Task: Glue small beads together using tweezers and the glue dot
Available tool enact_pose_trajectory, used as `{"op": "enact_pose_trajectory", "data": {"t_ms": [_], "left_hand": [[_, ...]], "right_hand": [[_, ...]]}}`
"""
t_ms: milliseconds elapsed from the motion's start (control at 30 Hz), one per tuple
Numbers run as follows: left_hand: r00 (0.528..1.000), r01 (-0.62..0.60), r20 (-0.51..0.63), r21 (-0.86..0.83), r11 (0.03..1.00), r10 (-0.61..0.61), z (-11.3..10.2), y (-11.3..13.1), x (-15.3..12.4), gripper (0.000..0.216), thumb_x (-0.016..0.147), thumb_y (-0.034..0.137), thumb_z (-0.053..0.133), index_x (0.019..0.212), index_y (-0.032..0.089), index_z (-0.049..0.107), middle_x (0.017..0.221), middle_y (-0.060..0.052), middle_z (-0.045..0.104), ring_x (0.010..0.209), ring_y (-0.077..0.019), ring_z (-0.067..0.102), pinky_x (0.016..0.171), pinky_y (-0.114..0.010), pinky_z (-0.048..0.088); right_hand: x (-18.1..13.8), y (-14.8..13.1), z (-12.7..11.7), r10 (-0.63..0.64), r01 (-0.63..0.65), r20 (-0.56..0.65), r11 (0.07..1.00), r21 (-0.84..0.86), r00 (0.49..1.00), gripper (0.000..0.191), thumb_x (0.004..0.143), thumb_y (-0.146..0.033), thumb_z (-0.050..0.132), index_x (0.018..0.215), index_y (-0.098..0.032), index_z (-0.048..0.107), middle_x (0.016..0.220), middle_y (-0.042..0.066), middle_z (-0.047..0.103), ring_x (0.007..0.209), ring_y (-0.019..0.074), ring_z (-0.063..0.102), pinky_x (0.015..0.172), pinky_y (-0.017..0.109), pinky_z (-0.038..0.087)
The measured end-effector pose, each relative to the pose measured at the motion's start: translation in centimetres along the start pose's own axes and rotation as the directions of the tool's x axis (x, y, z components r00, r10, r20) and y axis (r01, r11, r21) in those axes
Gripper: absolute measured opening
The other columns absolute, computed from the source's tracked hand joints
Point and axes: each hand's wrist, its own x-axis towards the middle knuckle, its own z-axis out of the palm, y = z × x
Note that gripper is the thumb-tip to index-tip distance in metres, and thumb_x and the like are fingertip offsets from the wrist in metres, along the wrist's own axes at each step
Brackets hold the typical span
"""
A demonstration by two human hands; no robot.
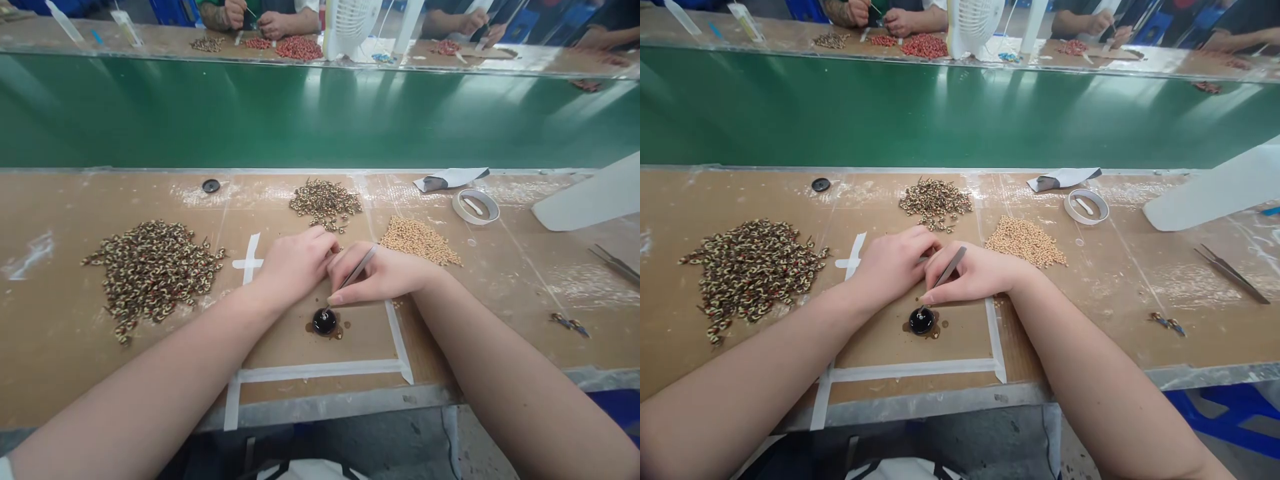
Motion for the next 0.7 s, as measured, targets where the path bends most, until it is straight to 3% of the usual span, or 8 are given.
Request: {"op": "enact_pose_trajectory", "data": {"t_ms": [567,700], "left_hand": [[1.0,-0.009,-0.018,-0.053,0.999,0.008,0.2,-0.3,-0.1,0.016,0.103,0.029,0.061,0.104,0.025,0.077,0.109,-0.001,0.078,0.089,-0.0216,0.07,0.065,-0.035,0.035],[0.999,-0.032,-0.029,-0.061,0.998,0.03,0.1,-0.2,-0.2,0.014,0.1,0.029,0.063,0.1,0.025,0.076,0.105,-0.001,0.077,0.088,-0.0208,0.07,0.065,-0.034,0.036]], "right_hand": [[-0.2,-0.1,0.0,0.018,-0.018,-0.002,1.0,0.001,1.0,0.028,0.093,-0.04,0.083,0.082,-0.014,0.08,0.071,0.002,0.065,0.067,0.0143,0.055,0.06,0.029,0.043],[-0.4,-0.6,-0.9,-0.108,0.12,-0.149,0.99,0.076,0.983,0.025,0.092,-0.034,0.084,0.076,-0.016,0.078,0.07,0.001,0.065,0.067,0.013,0.055,0.061,0.029,0.042]]}}
